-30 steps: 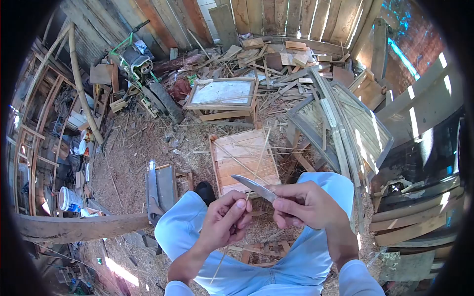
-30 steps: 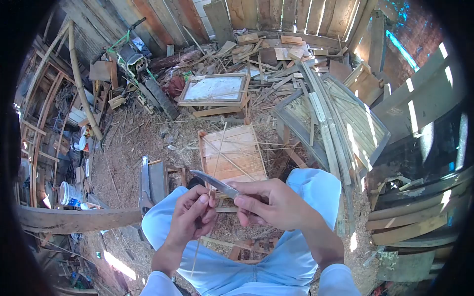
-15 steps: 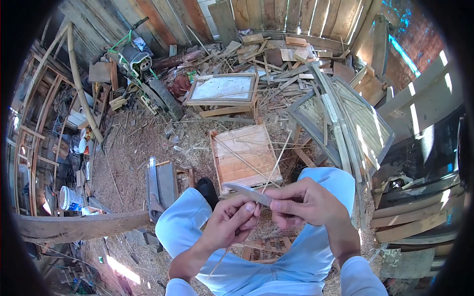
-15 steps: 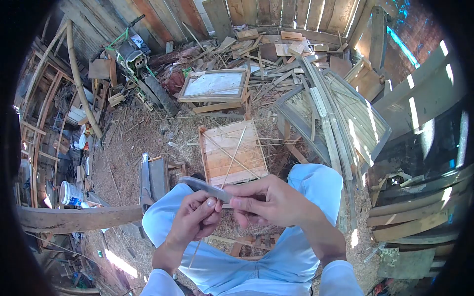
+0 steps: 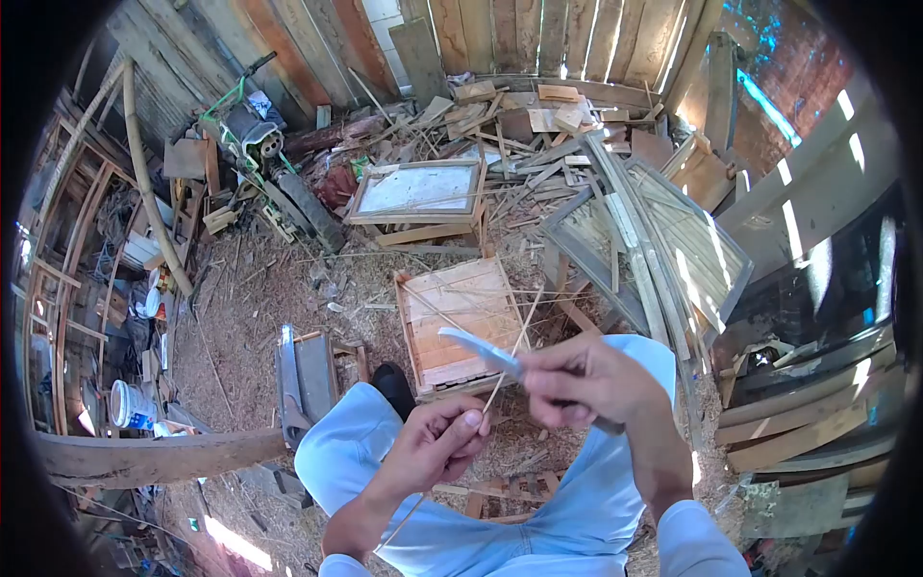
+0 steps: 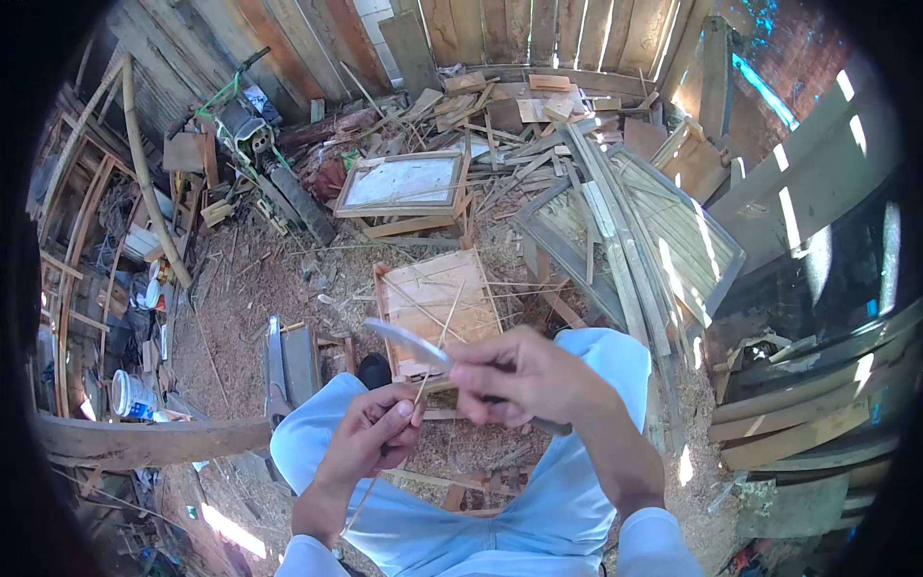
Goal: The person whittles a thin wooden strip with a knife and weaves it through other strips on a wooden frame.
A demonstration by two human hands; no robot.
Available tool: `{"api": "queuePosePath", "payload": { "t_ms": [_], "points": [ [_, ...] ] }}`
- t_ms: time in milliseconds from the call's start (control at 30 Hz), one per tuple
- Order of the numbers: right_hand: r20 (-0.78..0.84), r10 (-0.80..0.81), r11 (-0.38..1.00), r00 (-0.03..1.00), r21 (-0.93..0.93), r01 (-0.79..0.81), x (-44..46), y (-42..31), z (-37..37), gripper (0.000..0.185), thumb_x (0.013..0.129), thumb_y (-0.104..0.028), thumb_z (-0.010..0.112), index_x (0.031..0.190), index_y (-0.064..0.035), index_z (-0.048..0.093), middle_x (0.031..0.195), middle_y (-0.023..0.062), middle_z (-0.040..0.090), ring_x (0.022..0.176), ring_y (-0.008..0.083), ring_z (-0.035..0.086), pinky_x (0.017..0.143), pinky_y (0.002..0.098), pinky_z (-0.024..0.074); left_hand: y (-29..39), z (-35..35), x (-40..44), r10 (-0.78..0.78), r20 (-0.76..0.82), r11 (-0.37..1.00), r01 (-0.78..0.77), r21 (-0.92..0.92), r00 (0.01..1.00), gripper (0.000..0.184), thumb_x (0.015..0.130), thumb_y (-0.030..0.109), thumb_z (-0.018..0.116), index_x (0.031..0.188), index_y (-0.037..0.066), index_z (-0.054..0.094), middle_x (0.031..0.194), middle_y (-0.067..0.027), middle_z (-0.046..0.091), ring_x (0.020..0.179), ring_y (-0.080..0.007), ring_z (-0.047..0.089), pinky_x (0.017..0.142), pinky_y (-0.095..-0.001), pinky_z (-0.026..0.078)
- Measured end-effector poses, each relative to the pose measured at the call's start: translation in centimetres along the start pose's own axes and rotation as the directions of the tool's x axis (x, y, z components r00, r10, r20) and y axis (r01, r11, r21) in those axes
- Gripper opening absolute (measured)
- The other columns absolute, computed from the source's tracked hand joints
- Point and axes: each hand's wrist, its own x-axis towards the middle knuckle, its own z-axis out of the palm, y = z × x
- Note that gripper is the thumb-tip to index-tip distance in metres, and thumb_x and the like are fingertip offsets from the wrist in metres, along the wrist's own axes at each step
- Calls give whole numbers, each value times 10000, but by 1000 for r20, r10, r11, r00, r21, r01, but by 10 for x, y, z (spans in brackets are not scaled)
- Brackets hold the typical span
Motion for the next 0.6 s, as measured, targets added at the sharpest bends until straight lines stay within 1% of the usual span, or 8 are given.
{"api": "queuePosePath", "payload": {
  "t_ms": [33,100,167,200,300,367,467,600],
  "points": [
    [14,6,998,1000,-55,-5,1,3,2,298,944,-126,527,1212,3,546,665,50,565,462,24,378,377,169,252,0,-1,0,15,-15,1000,-15,21,1000,217,993,242,448,917,49,511,569,59,308,429,-22,228,365,-199,172],
    [1,56,998,998,8,-56,-1,-4,-7,288,947,-134,523,1196,10,551,662,43,558,461,24,376,379,166,257,0,-3,1,1,-14,1000,-1,13,1000,220,992,243,449,916,46,512,569,58,309,430,-23,227,365,-200,172],
    [-94,-5,997,996,78,13,-3,-13,-19,290,942,-142,533,1187,13,554,663,42,557,464,25,377,379,171,266,-2,-2,1,-5,-10,1000,5,-6,1000,223,992,244,451,915,44,513,569,57,310,432,-24,225,365,-202,172],
    [-71,-52,998,996,40,55,-2,-10,-19,293,936,-149,547,1177,18,557,664,43,558,460,24,377,376,175,265,-1,-2,1,-28,-6,1000,28,-1,1000,222,992,243,452,915,43,512,570,58,309,434,-25,222,365,-204,171],
    [-57,-29,999,998,41,31,-2,-7,-9,295,934,-152,550,1178,13,557,660,42,554,455,22,370,370,176,253,1,-2,2,-30,1,1000,30,2,1000,220,991,243,455,917,44,512,573,60,309,438,-24,220,366,-206,169],
    [-123,3,999,992,37,2,-1,-7,-20,295,941,-134,534,1201,6,545,668,47,558,453,25,360,370,180,246,-1,-3,0,-15,-2,1000,15,-9,1000,219,990,244,457,919,45,512,576,61,310,440,-23,220,367,-207,168],
    [-58,-23,996,998,84,28,-3,-11,-10,308,936,-148,543,1214,-15,543,683,50,564,448,26,363,362,176,245,-3,-4,7,-5,28,1000,5,-10,1000,221,991,245,453,916,46,510,575,63,305,442,-22,221,366,-206,172],
    [-108,-75,994,991,76,83,2,-15,-29,311,938,-175,544,1209,-23,546,667,28,540,447,18,350,363,169,246,0,-5,5,-27,-21,1000,27,5,999,223,984,249,467,897,47,508,565,63,293,437,-24,224,363,-203,176]
  ]
}}
